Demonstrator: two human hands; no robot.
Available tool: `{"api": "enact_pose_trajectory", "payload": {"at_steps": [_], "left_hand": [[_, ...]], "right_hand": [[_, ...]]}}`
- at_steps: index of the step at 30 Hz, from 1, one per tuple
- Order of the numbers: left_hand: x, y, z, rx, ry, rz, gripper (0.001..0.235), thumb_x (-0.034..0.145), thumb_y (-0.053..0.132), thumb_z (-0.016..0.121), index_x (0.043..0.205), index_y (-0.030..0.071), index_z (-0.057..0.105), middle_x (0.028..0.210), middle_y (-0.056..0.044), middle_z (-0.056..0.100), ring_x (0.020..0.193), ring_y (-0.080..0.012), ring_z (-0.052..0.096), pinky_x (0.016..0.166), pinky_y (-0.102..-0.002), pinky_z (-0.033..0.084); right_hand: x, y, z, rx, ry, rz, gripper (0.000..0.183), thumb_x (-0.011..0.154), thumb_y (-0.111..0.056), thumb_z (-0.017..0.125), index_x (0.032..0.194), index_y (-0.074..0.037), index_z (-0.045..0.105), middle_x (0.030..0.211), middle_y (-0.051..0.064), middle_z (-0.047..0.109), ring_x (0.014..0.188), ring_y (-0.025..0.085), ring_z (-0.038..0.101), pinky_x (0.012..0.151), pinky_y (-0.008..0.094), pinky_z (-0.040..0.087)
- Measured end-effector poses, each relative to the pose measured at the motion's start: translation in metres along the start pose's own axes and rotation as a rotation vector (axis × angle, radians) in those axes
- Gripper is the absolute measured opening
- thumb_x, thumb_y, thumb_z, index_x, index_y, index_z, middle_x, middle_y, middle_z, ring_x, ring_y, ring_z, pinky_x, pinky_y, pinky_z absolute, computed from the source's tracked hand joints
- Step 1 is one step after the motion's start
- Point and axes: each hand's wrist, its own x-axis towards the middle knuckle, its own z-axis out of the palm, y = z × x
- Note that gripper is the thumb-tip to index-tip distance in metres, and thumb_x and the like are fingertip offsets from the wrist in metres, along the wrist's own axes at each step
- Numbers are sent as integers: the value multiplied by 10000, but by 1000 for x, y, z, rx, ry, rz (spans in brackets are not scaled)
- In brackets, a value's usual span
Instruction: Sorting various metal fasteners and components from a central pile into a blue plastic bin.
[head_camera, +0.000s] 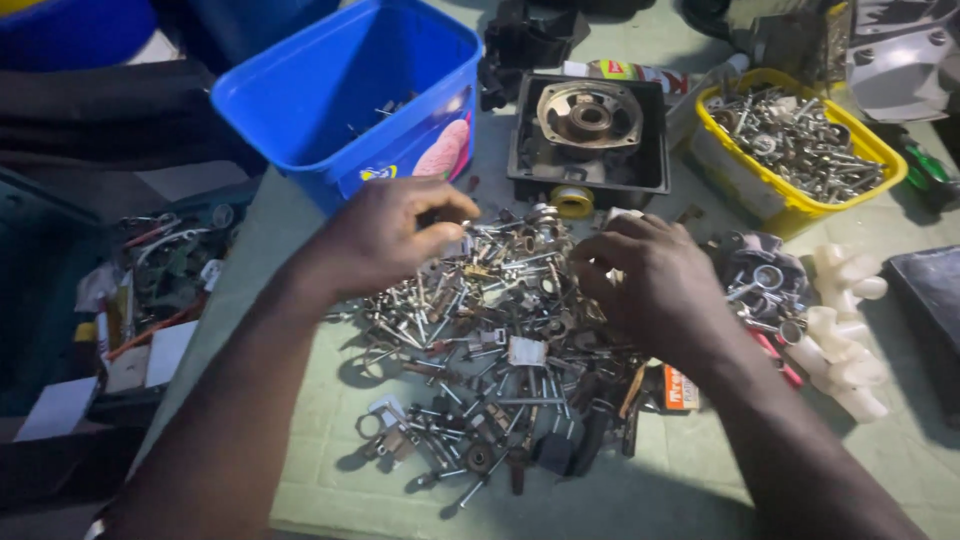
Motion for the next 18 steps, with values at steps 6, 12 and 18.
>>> {"api": "enact_pose_trajectory", "payload": {"at_steps": [6,12,18], "left_hand": [[2,4,15,1,-30,-33,158,967,159,701,1088,147,801,961,-123,809,987,-362,783,920,-465,586],[9,14,43,-33,-98,16,161,985,164,673,1083,126,795,921,-134,793,926,-360,782,892,-471,580],[10,14,50,-20,-114,51,140,965,146,681,1062,121,779,913,-156,794,933,-394,778,858,-489,590]], "right_hand": [[14,-30,19,-150,-167,184,269,845,-486,721,770,-248,821,830,39,730,907,305,705,871,449,482],[11,-10,9,425,-152,177,121,775,-251,797,860,-168,823,878,84,733,867,301,713,787,434,536],[2,8,-32,606,-46,363,146,931,-253,779,1022,-147,821,922,45,700,873,178,683,787,349,543]]}}
